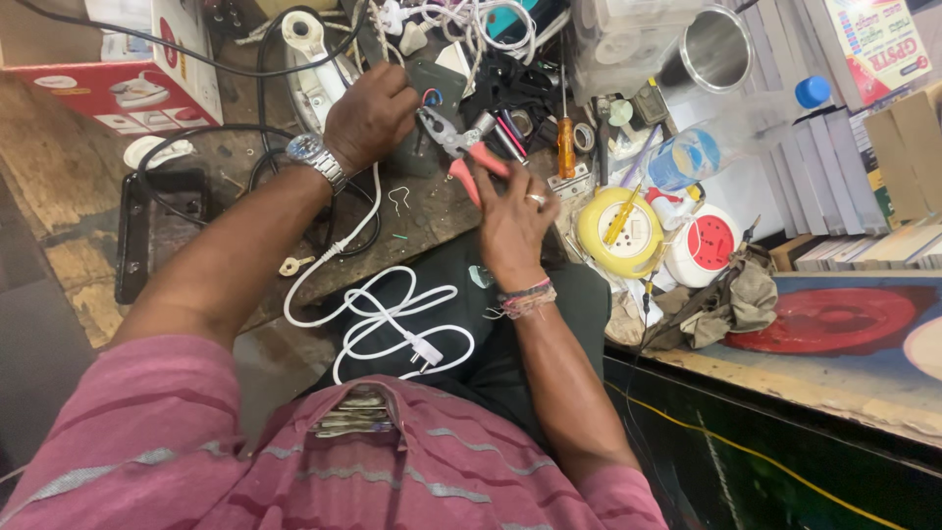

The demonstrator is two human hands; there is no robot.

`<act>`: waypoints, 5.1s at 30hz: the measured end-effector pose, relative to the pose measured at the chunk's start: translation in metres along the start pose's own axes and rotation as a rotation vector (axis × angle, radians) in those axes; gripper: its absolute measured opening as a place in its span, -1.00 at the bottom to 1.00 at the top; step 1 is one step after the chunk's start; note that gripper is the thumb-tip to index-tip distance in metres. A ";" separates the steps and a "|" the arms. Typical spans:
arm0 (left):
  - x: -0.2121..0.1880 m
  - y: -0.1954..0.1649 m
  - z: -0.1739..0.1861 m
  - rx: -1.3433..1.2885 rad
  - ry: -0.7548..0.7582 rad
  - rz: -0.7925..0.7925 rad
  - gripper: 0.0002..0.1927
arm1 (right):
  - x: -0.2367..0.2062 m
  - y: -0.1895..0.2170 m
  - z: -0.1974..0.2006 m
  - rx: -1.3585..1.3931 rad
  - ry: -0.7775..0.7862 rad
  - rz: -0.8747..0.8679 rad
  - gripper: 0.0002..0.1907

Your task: The person strips and twists wires, then uses pliers to crimp connectors onto a small electronic module. They repeatedly insert and remove a black plug from the module while adjusting internal wiring.

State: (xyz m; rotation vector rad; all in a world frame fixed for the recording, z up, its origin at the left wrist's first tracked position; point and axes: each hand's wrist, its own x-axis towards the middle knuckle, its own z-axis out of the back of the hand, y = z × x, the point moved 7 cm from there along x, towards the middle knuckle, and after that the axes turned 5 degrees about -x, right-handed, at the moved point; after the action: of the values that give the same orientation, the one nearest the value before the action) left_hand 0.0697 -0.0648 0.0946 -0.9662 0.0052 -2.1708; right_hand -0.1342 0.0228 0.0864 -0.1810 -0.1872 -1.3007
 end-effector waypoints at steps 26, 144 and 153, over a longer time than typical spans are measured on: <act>-0.001 0.002 -0.002 0.021 0.011 0.002 -0.80 | -0.002 -0.004 0.003 -0.101 -0.007 -0.025 -0.34; 0.022 0.037 -0.042 -0.228 0.167 0.507 -0.75 | 0.050 -0.019 -0.050 0.630 0.032 0.142 -0.79; 0.026 0.031 -0.046 -0.257 0.197 0.463 -0.77 | 0.052 -0.014 -0.038 0.629 0.021 0.157 -0.82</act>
State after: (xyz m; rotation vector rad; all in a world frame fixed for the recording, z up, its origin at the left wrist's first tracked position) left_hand 0.0486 -0.1166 0.0694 -0.7884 0.5598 -1.8466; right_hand -0.1334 -0.0390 0.0625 0.3479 -0.5418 -1.0332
